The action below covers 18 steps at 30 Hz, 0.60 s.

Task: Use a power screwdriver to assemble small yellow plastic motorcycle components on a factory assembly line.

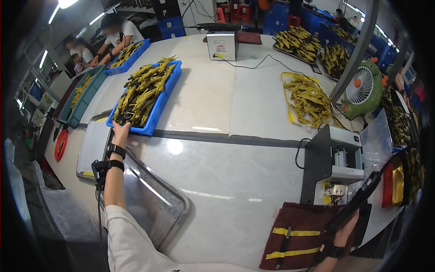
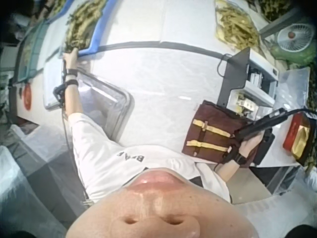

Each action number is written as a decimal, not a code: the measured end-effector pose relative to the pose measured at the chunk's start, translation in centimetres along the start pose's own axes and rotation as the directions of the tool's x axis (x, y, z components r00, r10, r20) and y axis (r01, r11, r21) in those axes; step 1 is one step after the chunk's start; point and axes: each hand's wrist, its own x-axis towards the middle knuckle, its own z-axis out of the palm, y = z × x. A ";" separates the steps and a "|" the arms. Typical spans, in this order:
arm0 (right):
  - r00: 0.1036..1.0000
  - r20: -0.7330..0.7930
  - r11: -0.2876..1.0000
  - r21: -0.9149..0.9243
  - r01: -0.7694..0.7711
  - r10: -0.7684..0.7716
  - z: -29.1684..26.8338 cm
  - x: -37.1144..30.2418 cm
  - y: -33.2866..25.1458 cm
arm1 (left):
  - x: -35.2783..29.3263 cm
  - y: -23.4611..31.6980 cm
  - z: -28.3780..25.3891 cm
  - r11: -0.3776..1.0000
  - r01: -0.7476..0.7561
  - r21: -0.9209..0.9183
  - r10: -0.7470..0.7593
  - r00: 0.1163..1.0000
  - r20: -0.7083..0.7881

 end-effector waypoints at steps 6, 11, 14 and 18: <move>0.997 0.079 1.000 -0.014 -0.003 0.004 -0.5 0.1 -0.3 | -4.9 2.2 0.8 0.999 -0.016 -0.048 0.023 0.990 0.143; 0.998 0.061 0.994 -0.105 0.001 0.006 0.5 -0.3 -0.9 | -11.5 5.9 2.4 0.978 -0.153 -0.141 0.186 0.945 0.270; 0.999 0.043 0.999 -0.046 0.017 -0.015 1.4 -0.8 -0.9 | -14.8 6.7 3.1 0.940 -0.279 -0.199 0.334 0.872 0.358; 0.999 0.034 0.997 -0.071 -0.008 0.010 1.6 -1.2 -1.4 | -19.8 10.8 4.0 0.924 -0.289 -0.251 0.379 0.780 0.499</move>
